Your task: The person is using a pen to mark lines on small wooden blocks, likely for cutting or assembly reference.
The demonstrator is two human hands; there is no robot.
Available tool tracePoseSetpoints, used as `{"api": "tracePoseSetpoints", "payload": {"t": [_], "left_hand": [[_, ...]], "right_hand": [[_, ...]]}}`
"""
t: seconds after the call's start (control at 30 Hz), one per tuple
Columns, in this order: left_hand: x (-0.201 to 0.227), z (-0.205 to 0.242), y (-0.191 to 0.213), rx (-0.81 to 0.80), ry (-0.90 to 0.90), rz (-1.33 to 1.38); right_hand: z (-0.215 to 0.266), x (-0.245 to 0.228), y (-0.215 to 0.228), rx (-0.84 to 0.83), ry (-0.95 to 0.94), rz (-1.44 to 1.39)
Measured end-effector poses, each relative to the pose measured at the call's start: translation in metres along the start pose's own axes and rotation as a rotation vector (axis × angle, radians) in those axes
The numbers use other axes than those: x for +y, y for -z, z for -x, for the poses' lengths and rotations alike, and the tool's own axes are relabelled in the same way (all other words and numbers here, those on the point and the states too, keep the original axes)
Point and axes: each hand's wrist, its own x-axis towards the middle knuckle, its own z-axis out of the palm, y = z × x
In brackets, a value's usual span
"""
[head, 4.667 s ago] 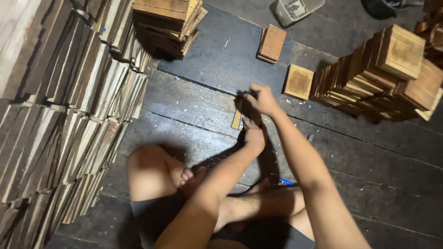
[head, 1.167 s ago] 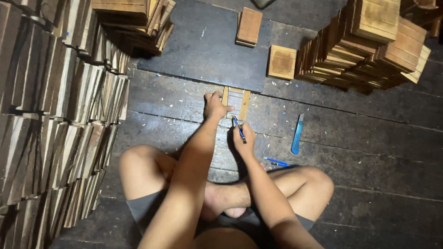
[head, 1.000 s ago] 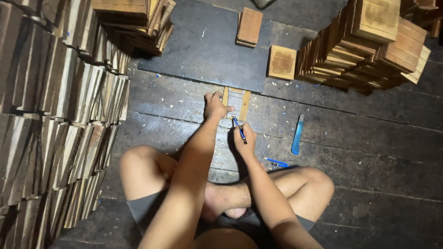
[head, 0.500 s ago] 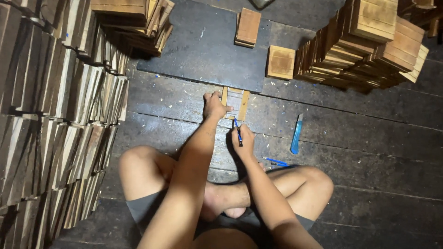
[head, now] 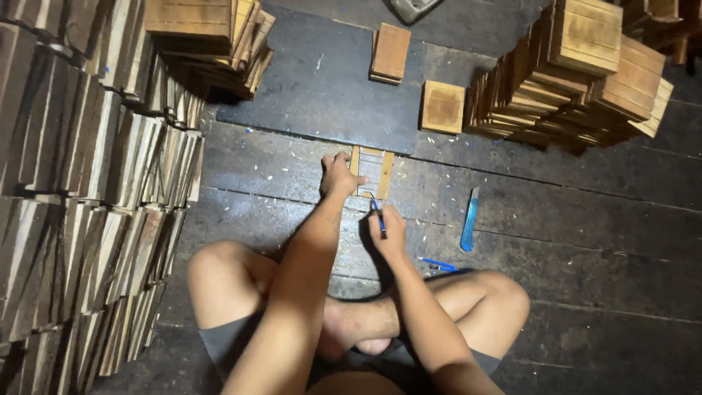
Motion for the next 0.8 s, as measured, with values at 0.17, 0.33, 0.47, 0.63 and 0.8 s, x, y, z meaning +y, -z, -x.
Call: {"api": "tracePoseSetpoints", "payload": {"t": [0.17, 0.33, 0.47, 0.63, 0.8], "left_hand": [[0.001, -0.015, -0.003, -0.018, 0.027, 0.001], [0.002, -0.015, -0.002, -0.022, 0.022, -0.002], [0.001, -0.01, 0.0, -0.038, 0.036, 0.005], [0.008, -0.009, 0.005, -0.049, 0.049, -0.004], [0.004, -0.019, -0.001, -0.044, 0.073, -0.011]], "right_hand": [[-0.053, 0.037, 0.007, 0.127, -0.113, -0.183], [-0.143, 0.045, -0.011, -0.029, -0.218, -0.309], [-0.166, 0.054, -0.027, -0.222, -0.2, -0.236], [-0.177, 0.041, -0.02, -0.345, -0.203, -0.217], [-0.182, 0.059, -0.014, -0.473, -0.209, -0.237]]}}
